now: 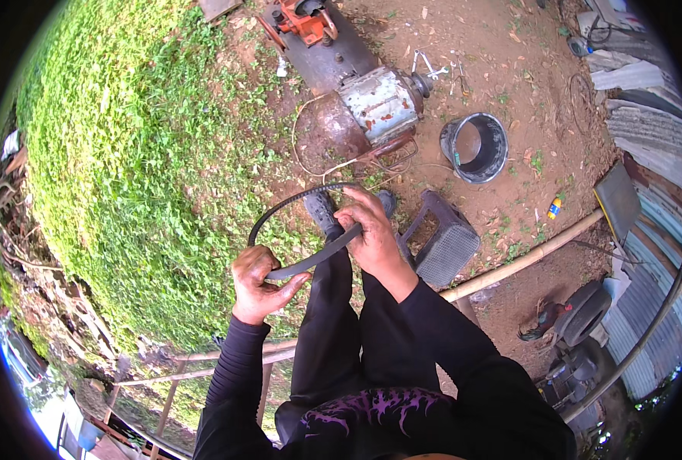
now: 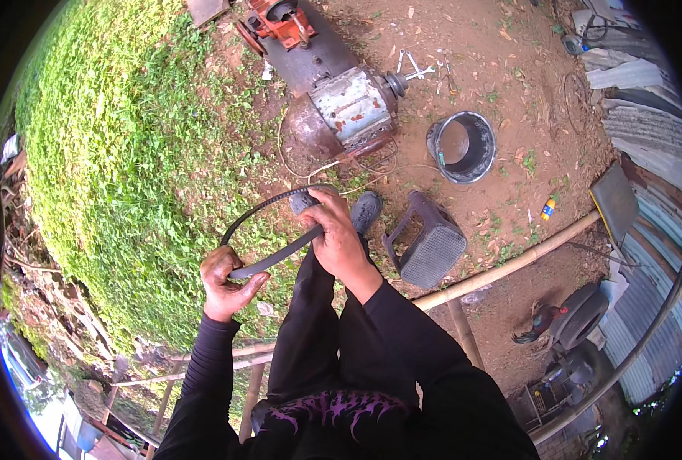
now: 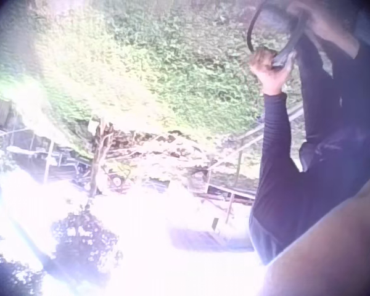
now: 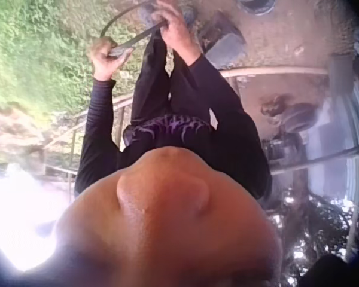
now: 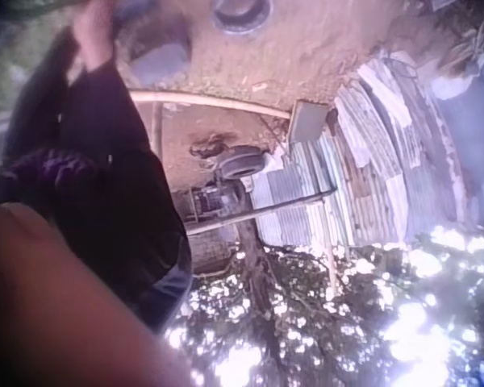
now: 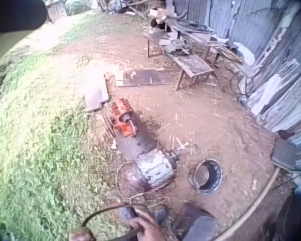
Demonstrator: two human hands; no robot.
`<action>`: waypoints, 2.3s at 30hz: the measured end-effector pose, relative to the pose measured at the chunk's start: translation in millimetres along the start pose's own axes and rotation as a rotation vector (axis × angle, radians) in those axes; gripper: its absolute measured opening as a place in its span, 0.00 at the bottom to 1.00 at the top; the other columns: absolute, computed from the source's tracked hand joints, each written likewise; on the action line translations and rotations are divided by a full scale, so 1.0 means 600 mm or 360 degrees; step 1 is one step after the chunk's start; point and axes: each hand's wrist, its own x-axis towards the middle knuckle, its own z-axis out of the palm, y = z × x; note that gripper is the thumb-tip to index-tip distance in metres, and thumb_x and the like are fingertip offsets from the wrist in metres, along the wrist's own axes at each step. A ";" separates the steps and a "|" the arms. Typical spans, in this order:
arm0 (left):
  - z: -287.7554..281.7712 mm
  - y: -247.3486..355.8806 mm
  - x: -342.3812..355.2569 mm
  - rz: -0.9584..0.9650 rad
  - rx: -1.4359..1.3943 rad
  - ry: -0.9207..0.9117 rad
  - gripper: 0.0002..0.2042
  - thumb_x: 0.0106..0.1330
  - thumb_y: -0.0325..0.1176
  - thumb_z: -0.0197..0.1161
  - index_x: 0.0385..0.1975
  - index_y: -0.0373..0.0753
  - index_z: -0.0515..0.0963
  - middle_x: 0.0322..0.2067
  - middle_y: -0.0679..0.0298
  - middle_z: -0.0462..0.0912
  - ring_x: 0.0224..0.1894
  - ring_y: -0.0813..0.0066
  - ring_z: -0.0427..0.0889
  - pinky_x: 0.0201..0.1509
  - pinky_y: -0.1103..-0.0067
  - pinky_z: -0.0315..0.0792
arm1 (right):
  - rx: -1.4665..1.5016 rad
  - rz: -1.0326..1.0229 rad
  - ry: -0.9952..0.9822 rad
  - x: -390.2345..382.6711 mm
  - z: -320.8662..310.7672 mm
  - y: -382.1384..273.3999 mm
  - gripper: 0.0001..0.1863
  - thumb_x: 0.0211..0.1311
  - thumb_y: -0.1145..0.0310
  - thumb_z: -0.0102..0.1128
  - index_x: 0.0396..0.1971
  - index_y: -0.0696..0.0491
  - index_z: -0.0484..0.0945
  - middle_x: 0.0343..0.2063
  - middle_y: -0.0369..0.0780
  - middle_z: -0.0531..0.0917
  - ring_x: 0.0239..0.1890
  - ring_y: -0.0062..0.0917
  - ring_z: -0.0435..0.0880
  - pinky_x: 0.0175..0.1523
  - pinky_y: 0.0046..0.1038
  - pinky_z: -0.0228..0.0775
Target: The person loosens and removes several bolts from a motor using a wrench, then lifts the motor off its base and rotates it to access the underside.
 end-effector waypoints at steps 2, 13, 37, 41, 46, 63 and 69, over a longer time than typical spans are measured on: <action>0.041 -0.007 -0.004 -0.0026 -0.0035 -0.0005 0.21 0.42 0.38 0.79 0.14 0.38 0.69 0.13 0.64 0.67 0.15 0.66 0.68 0.21 0.72 0.59 | 0.0023 0.0065 0.0074 -0.004 -0.018 0.023 0.07 0.59 0.74 0.63 0.38 0.53 0.81 0.52 0.44 0.76 0.57 0.42 0.73 0.59 0.37 0.66; 0.173 -0.041 -0.029 -0.0383 -0.0434 0.0044 0.16 0.48 0.29 0.74 0.19 0.34 0.69 0.19 0.59 0.69 0.22 0.60 0.69 0.28 0.70 0.64 | -0.0635 0.0233 0.0203 -0.005 -0.091 0.072 0.15 0.54 0.69 0.70 0.42 0.50 0.81 0.61 0.48 0.68 0.63 0.46 0.65 0.66 0.44 0.58; 0.052 -0.065 -0.024 -0.0354 -0.0588 0.0329 0.12 0.56 0.24 0.69 0.29 0.35 0.69 0.30 0.63 0.68 0.33 0.73 0.67 0.39 0.78 0.63 | -0.0378 0.0516 0.0782 -0.095 -0.226 0.018 0.22 0.55 0.76 0.65 0.51 0.50 0.76 0.52 0.41 0.77 0.55 0.35 0.75 0.62 0.34 0.65; 0.007 -0.106 -0.039 -0.0642 -0.0453 0.0445 0.10 0.64 0.28 0.63 0.27 0.35 0.67 0.29 0.67 0.65 0.33 0.76 0.63 0.38 0.79 0.60 | 0.0032 0.0766 0.1135 -0.102 -0.275 0.085 0.17 0.62 0.77 0.60 0.51 0.54 0.74 0.48 0.39 0.78 0.51 0.27 0.76 0.57 0.28 0.67; 0.011 -0.161 -0.029 -0.0858 -0.0067 0.0731 0.12 0.74 0.32 0.49 0.26 0.35 0.65 0.23 0.67 0.63 0.28 0.77 0.59 0.33 0.78 0.58 | 0.0549 0.0429 0.1322 -0.017 -0.300 0.141 0.13 0.66 0.77 0.56 0.49 0.58 0.72 0.46 0.37 0.78 0.49 0.21 0.76 0.55 0.22 0.68; 0.218 -0.388 -0.026 -0.1264 0.0606 0.1663 0.11 0.74 0.33 0.49 0.35 0.31 0.71 0.30 0.48 0.73 0.33 0.51 0.72 0.38 0.62 0.64 | 0.0782 -0.0036 0.0667 0.362 -0.193 0.336 0.14 0.71 0.71 0.53 0.53 0.54 0.67 0.41 0.33 0.78 0.41 0.16 0.76 0.44 0.19 0.67; 0.287 -0.422 -0.032 -0.1304 0.0674 0.1269 0.07 0.69 0.31 0.55 0.32 0.35 0.76 0.28 0.54 0.79 0.34 0.55 0.74 0.46 0.67 0.63 | 0.0515 -0.0438 0.0677 0.423 -0.152 0.370 0.12 0.73 0.69 0.47 0.50 0.57 0.68 0.42 0.36 0.73 0.47 0.20 0.71 0.58 0.24 0.61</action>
